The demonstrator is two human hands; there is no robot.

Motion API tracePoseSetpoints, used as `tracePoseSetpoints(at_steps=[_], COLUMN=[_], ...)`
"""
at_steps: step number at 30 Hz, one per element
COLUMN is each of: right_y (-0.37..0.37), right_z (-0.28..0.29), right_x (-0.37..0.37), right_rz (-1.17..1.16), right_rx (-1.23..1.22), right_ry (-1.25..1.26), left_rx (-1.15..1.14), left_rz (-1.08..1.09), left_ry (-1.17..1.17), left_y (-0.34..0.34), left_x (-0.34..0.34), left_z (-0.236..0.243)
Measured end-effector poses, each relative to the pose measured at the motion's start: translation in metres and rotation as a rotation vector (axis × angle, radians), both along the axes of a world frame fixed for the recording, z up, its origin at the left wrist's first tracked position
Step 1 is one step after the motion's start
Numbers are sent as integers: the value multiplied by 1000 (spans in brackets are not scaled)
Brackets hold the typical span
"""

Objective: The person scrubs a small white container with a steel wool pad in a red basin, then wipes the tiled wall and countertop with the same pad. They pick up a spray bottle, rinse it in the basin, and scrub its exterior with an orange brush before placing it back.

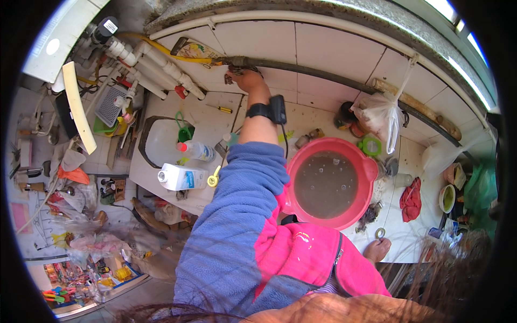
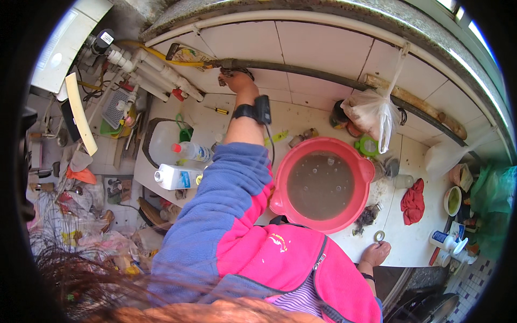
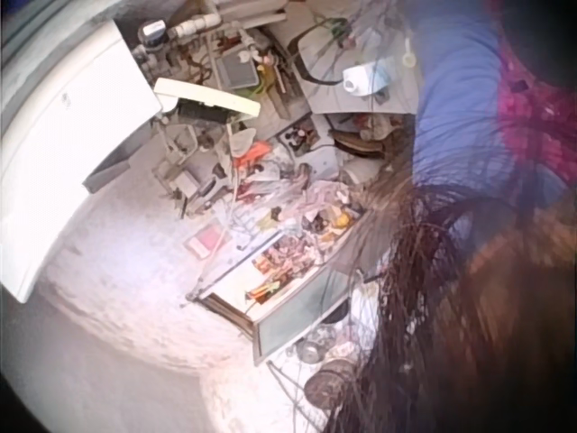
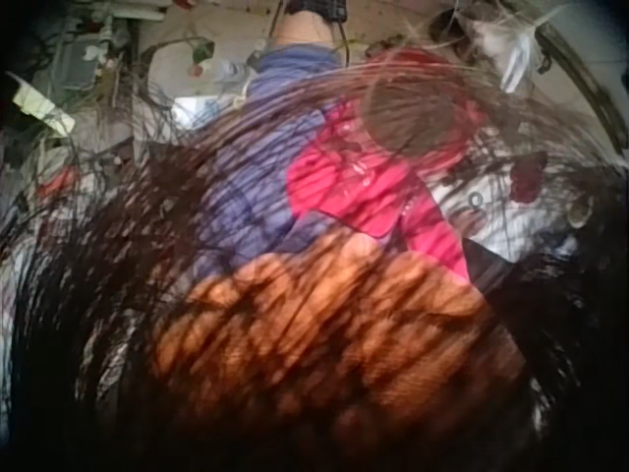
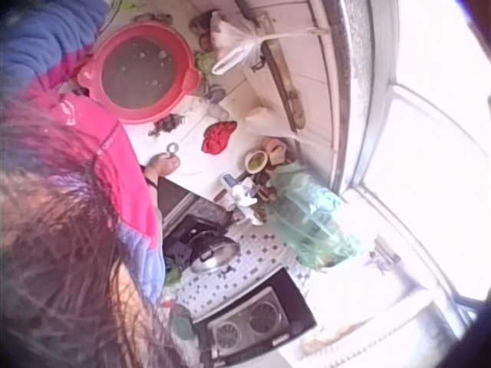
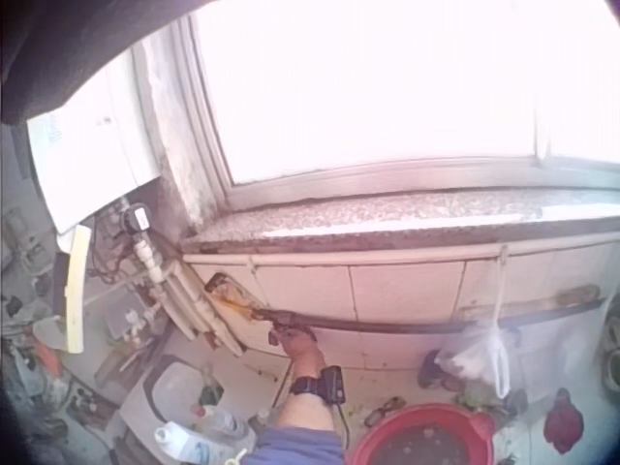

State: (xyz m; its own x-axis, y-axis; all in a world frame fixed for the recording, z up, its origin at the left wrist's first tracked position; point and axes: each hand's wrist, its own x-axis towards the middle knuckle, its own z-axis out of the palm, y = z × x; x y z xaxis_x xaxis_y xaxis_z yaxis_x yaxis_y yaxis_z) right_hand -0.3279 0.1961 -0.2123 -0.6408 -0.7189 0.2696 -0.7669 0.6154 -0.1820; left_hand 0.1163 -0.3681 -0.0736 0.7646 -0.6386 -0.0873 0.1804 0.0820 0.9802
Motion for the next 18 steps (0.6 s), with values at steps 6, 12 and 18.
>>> tracePoseSetpoints(at_steps=[6,12,18], right_y=[-5,-3,-1], right_z=[6,4,2], right_x=[4,3,1], right_rz=[3,1,9], right_rx=[-19,-1,15], right_ry=[-3,26,21], left_rx=[116,-281,135], left_rz=[59,247,114], left_ry=[-704,-163,-1149], left_y=[27,56,51], left_x=[-84,-42,9], left_z=[-40,34,96])
